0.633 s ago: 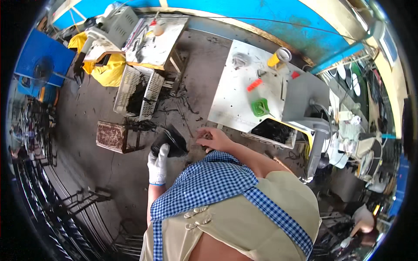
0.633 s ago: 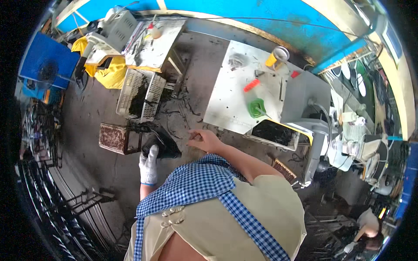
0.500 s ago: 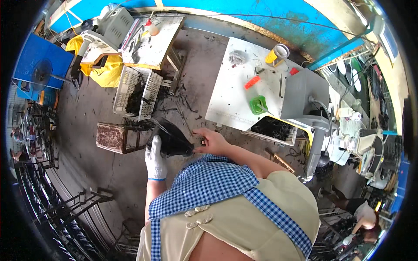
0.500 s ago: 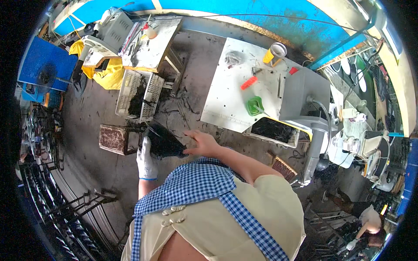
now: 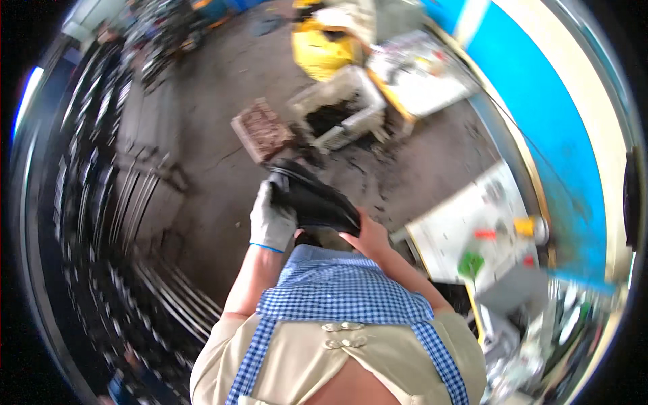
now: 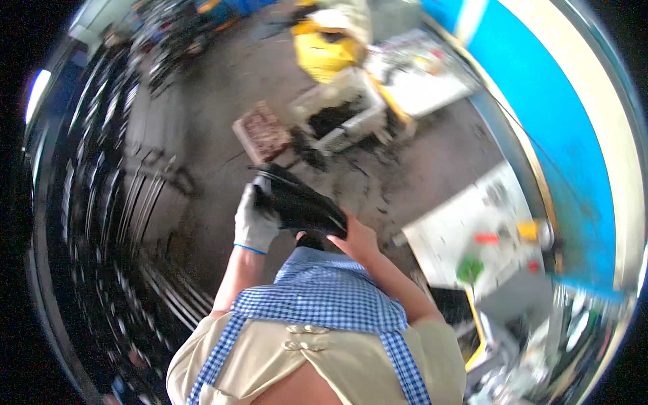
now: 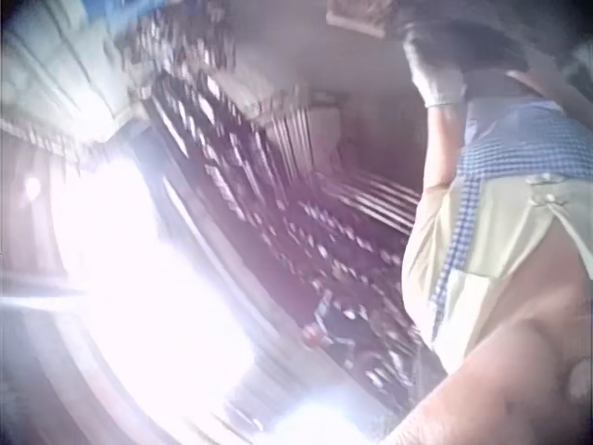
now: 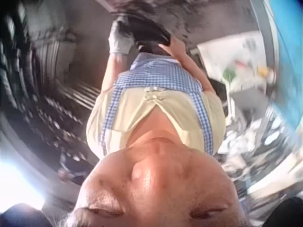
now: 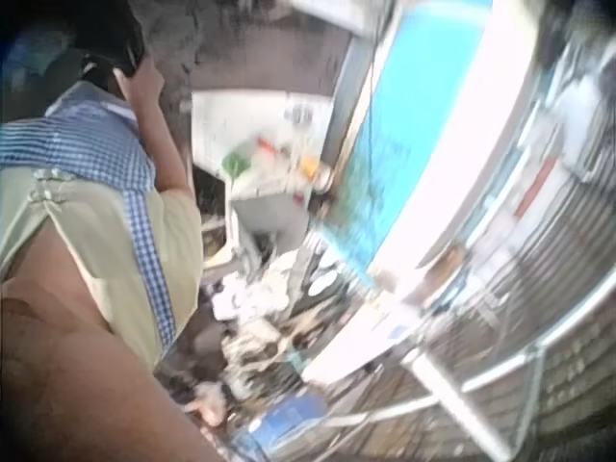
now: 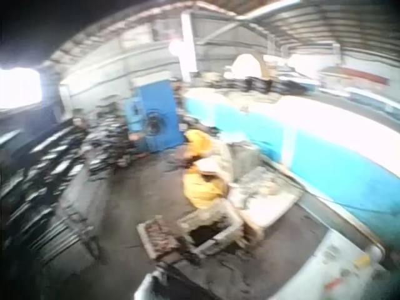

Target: The person uses a small metal tool to scrape and trim excess material from the edges and soles of black shoes. They handle the shoes one at a time, picking them from a rack, working on them, and placing them back.

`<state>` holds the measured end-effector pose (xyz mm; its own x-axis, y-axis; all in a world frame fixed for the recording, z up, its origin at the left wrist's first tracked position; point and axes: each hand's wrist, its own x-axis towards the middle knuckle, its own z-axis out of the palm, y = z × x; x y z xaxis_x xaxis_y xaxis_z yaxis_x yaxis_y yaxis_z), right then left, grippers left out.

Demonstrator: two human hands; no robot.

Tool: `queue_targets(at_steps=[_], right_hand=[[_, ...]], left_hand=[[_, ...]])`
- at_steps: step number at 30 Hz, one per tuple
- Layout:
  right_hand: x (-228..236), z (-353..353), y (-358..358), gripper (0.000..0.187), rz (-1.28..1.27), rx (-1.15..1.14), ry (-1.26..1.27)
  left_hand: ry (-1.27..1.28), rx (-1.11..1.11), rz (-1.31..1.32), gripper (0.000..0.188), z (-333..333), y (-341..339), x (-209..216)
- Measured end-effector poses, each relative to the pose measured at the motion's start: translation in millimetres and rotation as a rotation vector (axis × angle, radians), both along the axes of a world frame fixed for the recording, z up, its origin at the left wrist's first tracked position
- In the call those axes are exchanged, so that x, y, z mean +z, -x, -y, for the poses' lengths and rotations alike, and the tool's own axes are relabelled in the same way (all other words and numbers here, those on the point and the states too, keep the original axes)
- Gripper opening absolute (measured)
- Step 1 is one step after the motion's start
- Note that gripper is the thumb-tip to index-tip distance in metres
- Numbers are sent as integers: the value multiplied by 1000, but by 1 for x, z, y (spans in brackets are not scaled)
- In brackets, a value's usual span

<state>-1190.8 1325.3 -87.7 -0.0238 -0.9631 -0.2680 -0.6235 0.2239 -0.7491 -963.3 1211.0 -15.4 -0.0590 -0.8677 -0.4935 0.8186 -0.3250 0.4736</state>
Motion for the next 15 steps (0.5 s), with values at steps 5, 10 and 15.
queue_targets(at_steps=[5, 10, 15], right_hand=[[-25, 60, -81, 68, 78, 121, 41], [-23, 125, -169, 64, 98, 241, -14], [-85, 214, -272, 57, 528, 247, -191]], left_hand=[[-110, 224, -39, 15, 34, -100, 2], [82, 65, 273, 38, 35, -206, 3], [214, -80, 926, 46, 56, -300, 10]])
